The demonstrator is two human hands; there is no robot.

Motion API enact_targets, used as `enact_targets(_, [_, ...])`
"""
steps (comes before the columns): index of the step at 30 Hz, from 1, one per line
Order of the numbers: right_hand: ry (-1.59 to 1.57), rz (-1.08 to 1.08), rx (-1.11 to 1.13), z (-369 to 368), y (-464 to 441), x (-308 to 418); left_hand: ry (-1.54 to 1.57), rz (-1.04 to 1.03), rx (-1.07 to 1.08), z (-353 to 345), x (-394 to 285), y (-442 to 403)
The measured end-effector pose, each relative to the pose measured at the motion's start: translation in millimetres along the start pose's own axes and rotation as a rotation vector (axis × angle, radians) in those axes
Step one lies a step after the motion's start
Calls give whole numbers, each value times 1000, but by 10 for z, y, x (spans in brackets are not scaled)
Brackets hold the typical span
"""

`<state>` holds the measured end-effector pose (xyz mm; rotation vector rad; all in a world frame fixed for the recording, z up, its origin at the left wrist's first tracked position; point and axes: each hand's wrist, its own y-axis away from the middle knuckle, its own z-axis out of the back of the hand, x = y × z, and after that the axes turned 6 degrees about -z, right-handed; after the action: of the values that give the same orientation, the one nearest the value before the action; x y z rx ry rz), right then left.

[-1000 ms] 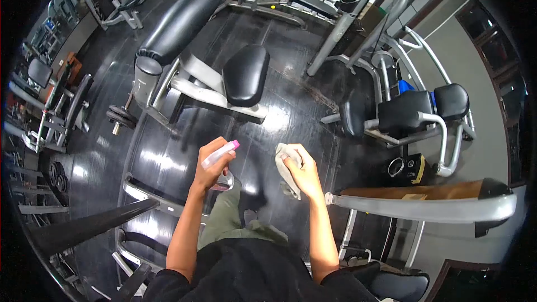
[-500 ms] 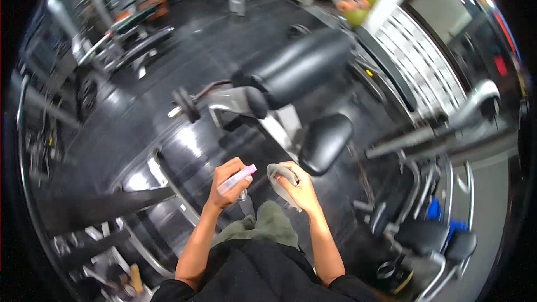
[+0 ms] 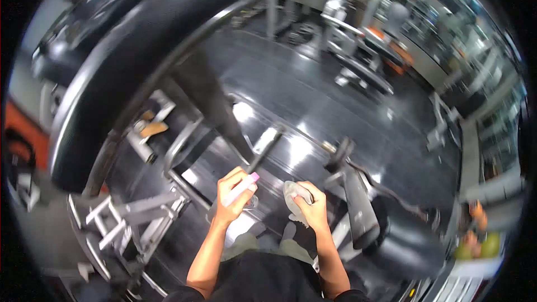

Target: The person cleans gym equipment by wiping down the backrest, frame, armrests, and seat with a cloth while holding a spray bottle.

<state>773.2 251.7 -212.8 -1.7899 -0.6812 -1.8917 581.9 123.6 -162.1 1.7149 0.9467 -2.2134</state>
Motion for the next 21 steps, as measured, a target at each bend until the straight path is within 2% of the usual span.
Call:
enact_targets(1, [-7,14,88,-56,-134,38,70,60,-118,50,-129,62])
enact_targets(5, [-80,179,328,-495,-494,248,-56,-10,-495,291,-506,427])
enact_targets(8, [-153,267,480,-893,-601,379,-235,-91,-673,391,-780,712])
enact_targets(12, [-185,388,603,-1363,-567,611,-323,-136,-914,381,-998,1024])
enact_targets(14, [-241,453,623,-1603,-455,859,-428,-200,-994,381,-1143,1109])
enact_targets(16, [-275,501,649,-1767,-405,971,-350,-200,-1043,416,-1229,1151])
enact_targets(20, [-298,648,601,-1986,-365,1144,-436,-196,-1055,540,-1460,1015])
enact_targets(21, [-301,664,565,-2028,-345,1189,-639,-258,-979,656,-1467,1011])
